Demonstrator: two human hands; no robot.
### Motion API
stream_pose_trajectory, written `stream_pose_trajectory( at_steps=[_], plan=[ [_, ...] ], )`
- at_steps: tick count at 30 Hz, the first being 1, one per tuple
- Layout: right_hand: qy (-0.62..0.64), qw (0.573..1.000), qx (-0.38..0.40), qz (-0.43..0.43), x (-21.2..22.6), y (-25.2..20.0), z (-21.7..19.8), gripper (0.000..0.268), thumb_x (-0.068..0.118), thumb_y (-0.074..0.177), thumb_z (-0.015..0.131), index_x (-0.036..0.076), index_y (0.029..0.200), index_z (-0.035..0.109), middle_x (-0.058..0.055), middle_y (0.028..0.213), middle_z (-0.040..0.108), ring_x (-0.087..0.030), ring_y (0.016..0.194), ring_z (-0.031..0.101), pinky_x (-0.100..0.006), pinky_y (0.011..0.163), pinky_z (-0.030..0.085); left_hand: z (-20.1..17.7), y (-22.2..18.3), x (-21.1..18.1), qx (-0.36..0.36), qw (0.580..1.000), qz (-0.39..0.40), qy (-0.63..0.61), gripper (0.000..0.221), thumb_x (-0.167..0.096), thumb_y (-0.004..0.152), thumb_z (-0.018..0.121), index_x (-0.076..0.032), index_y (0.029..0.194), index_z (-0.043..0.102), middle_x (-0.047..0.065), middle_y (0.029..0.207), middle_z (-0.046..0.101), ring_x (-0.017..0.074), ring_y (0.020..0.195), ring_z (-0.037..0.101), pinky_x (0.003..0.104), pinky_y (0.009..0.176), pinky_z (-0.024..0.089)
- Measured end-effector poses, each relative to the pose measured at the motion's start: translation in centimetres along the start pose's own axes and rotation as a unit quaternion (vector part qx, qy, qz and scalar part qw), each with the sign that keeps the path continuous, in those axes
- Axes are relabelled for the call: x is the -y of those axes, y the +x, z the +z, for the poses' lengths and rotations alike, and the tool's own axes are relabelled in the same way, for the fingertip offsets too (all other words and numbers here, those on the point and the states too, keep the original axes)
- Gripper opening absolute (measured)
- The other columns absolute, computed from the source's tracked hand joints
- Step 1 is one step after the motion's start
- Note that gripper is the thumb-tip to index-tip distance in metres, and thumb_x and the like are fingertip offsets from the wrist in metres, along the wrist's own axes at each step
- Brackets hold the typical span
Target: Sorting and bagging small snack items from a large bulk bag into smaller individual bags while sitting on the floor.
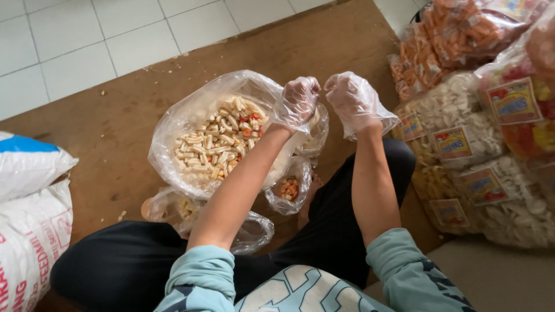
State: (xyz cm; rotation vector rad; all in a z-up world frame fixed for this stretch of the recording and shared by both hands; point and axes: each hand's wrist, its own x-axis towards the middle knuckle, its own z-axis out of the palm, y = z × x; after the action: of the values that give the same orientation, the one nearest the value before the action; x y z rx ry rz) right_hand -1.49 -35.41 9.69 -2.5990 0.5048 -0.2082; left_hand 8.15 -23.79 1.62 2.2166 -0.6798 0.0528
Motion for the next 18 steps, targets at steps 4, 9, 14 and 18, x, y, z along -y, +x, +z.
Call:
stream_pose_trajectory(
  at_steps=[4,9,14,18],
  plan=[
    [-0.001,1.000,-0.016,-0.017,-1.3,1.2,1.3,0.021,0.039,0.091,0.059,0.029,0.104,0.073,-0.003,0.096,0.074,-0.028,0.102,0.069,-0.042,0.088,0.055,-2.0,-0.9,1.2,-0.046,0.998,0.032,-0.017,0.012,-0.019,0.081,0.079,-0.022,0.082,0.067,0.002,0.078,0.068,0.0261,0.084,0.074,0.041,0.073,0.064],
    [0.009,0.996,-0.028,-0.079,2.5,-0.7,0.8,0.022,0.039,0.089,0.067,0.024,0.104,0.073,-0.005,0.096,0.074,-0.030,0.102,0.069,-0.044,0.089,0.056,-8.1,-4.5,2.1,-0.144,0.983,0.113,-0.022,0.009,-0.012,0.083,0.074,-0.015,0.087,0.066,0.012,0.071,0.068,0.0354,0.075,0.072,0.048,0.067,0.061],
    [0.093,0.984,0.035,-0.149,7.3,-2.6,3.0,0.026,0.040,0.092,0.066,0.022,0.109,0.074,-0.007,0.097,0.076,-0.028,0.099,0.072,-0.042,0.085,0.056,-6.4,-8.3,14.0,-0.398,0.849,0.206,0.279,0.016,-0.030,0.097,0.065,-0.019,0.107,0.061,0.000,0.088,0.061,0.0221,0.077,0.068,0.037,0.064,0.058],
    [-0.368,0.802,-0.119,-0.456,7.2,-1.9,10.8,0.019,0.005,0.091,0.049,0.011,0.092,0.067,0.005,0.067,0.063,-0.005,0.043,0.050,-0.018,0.037,0.050,-13.2,-14.4,19.3,-0.144,0.976,0.108,0.123,0.020,-0.035,0.086,0.077,-0.023,0.099,0.067,-0.002,0.083,0.067,0.0252,0.080,0.073,0.037,0.067,0.062]
  ],
)
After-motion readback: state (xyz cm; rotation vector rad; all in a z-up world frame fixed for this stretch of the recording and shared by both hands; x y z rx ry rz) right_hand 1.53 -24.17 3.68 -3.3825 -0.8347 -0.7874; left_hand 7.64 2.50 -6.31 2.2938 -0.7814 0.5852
